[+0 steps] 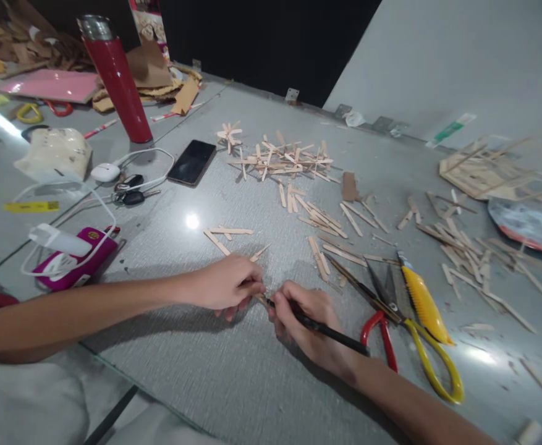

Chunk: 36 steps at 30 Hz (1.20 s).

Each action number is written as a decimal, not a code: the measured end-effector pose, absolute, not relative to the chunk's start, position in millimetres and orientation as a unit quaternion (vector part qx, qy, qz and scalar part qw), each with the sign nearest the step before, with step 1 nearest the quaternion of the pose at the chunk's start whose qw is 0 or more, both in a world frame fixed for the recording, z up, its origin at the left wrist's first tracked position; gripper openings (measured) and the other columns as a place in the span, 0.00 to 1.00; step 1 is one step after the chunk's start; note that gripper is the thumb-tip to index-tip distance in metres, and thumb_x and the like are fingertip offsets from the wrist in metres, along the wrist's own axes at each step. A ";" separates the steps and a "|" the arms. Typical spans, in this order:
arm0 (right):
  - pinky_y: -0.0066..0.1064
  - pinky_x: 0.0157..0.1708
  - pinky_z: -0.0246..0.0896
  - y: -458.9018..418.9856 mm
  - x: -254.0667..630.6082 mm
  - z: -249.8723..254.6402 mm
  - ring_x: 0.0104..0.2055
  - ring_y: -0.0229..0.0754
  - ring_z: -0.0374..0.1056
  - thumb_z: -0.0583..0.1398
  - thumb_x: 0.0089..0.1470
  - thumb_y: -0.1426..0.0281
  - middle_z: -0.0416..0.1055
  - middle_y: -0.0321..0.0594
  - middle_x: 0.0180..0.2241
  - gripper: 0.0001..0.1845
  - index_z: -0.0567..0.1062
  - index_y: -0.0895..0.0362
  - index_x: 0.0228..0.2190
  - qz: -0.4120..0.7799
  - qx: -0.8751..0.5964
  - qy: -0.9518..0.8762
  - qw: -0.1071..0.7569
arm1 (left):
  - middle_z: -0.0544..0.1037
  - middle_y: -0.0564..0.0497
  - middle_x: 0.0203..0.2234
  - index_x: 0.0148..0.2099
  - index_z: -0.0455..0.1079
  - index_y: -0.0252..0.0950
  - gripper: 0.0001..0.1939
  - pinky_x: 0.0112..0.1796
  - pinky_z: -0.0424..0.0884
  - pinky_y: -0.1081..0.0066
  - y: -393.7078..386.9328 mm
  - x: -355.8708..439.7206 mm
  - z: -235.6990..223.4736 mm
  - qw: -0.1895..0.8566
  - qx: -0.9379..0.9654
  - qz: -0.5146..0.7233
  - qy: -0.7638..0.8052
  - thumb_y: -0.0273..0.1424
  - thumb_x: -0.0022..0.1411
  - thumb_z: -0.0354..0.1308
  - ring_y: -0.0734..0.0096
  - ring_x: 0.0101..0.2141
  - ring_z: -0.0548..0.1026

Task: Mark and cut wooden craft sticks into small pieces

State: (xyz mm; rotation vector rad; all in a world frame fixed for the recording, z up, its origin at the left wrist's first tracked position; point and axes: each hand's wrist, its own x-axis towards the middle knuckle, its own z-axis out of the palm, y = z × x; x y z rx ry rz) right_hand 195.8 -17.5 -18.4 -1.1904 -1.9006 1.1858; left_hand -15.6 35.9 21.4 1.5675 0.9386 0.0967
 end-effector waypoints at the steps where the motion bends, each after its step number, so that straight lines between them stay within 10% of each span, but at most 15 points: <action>1: 0.24 0.19 0.58 -17.8 196.1 -18.3 0.15 0.32 0.64 0.56 0.71 0.65 0.70 0.29 0.16 0.21 0.65 0.52 0.24 0.453 -0.451 -0.710 0.296 | 0.70 0.57 0.17 0.30 0.63 0.37 0.16 0.12 0.62 0.79 35.9 -15.9 20.7 0.611 0.678 0.042 0.406 0.31 0.74 0.50 0.74 0.13 0.71; 22: 0.30 0.21 0.49 -11.4 192.4 -13.4 0.18 0.34 0.55 0.54 0.68 0.70 0.58 0.28 0.17 0.21 0.57 0.51 0.23 0.343 -0.437 -0.786 0.272 | 0.70 0.56 0.17 0.29 0.63 0.37 0.17 0.13 0.62 0.79 35.5 -14.5 22.0 0.600 0.682 0.033 0.417 0.29 0.74 0.50 0.75 0.14 0.72; 36: 0.25 0.20 0.59 -17.0 194.2 -12.5 0.16 0.34 0.66 0.54 0.71 0.63 0.69 0.31 0.15 0.22 0.63 0.51 0.23 0.433 -0.464 -0.716 0.290 | 0.70 0.56 0.17 0.29 0.63 0.37 0.17 0.13 0.63 0.79 36.1 -14.6 19.4 0.611 0.673 0.037 0.415 0.31 0.75 0.51 0.74 0.13 0.72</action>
